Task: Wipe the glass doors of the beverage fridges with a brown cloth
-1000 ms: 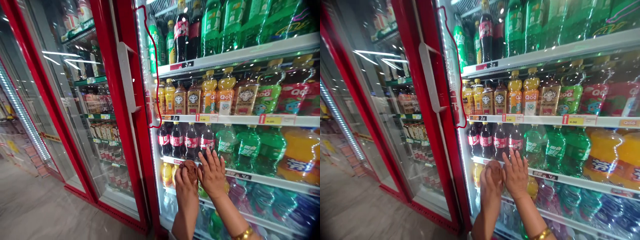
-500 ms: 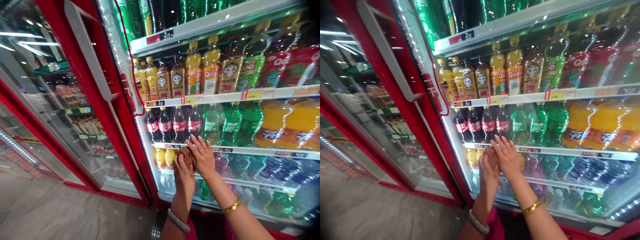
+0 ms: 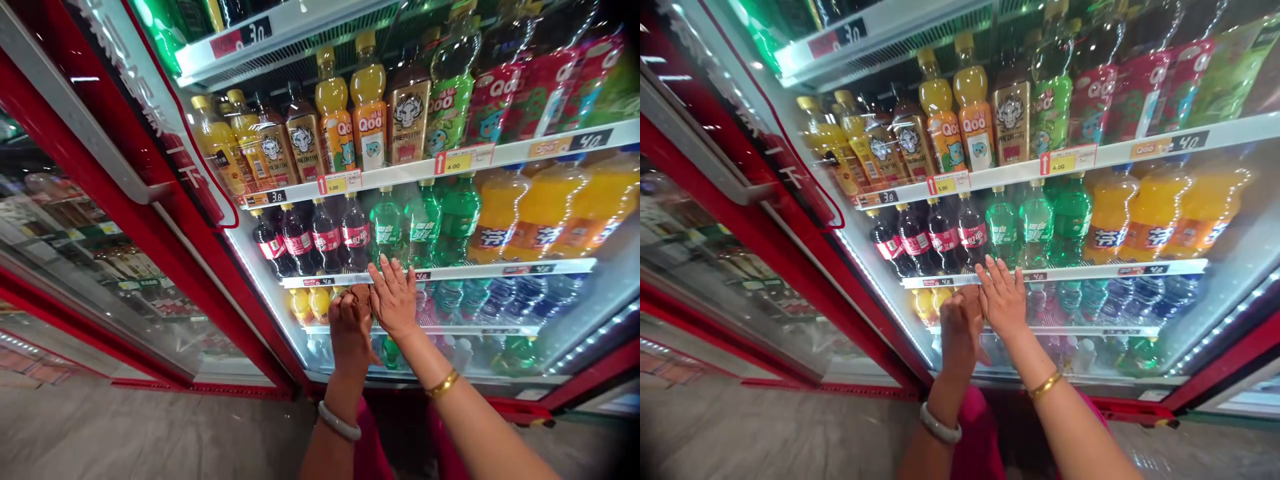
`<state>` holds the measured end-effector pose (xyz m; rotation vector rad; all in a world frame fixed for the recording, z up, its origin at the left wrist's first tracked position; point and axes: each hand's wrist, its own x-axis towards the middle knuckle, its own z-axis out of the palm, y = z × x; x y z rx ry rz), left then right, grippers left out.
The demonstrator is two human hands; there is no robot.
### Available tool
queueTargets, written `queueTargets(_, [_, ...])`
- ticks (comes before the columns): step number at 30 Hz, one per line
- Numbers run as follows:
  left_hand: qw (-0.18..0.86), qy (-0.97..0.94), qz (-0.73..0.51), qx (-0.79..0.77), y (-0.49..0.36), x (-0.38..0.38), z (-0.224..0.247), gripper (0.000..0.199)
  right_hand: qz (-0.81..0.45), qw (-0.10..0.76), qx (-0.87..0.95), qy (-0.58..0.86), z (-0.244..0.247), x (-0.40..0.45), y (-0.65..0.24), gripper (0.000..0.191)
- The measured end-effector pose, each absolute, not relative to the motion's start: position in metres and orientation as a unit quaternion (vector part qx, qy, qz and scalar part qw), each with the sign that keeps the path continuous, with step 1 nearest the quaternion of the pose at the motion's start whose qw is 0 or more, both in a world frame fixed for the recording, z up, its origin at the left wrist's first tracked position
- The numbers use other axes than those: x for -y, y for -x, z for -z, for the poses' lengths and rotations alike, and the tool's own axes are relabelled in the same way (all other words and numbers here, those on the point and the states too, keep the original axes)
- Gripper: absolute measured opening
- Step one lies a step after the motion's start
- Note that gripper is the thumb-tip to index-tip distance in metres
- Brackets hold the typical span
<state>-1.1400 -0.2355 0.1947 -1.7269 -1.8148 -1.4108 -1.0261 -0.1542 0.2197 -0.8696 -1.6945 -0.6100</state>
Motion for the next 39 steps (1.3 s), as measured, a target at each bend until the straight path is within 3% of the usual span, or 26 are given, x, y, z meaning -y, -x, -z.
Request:
queueTargets(5, [0.174,0.498,0.538,0.657,1.140,0.231,-0.218,0.054,0.255,0.522,0.738,0.345,-0.219,0.156,1.015,0.075])
queueTargets(9, [0.157,0.555,0.521,0.629,1.113,0.226,-0.213,0.045,0.232,0.531,0.749,0.321,-0.216,0.157,1.006,0.071])
queueTargets(13, [0.133,0.573,0.523,0.617,1.110,0.227,-0.214,0.053,0.220,0.516,0.768,0.310,-0.210,0.157,0.996,0.070])
queueTargets(20, [0.202,0.474,0.578,0.632,1.123,0.219,-0.236,0.059,0.180,0.486,0.791,0.325,-0.212,0.168,0.985,0.064])
queueTargets(26, [0.117,0.596,0.520,0.601,1.063,0.221,-0.200,0.052,0.152,0.528,0.728,0.410,-0.203,0.166,0.959,0.069])
queueTargets(30, [0.062,0.633,0.516,0.574,1.043,0.222,-0.200,0.058,0.166,0.532,0.686,0.468,-0.197,0.155,0.926,0.070])
queueTargets(36, [0.151,0.534,0.569,0.606,1.043,0.211,-0.220,0.059,0.158,0.504,0.719,0.451,-0.193,0.149,0.902,0.073])
queueTargets(39, [0.138,0.572,0.531,0.610,1.026,0.212,-0.213,0.058,0.167,0.518,0.715,0.440,-0.187,0.146,0.903,0.073])
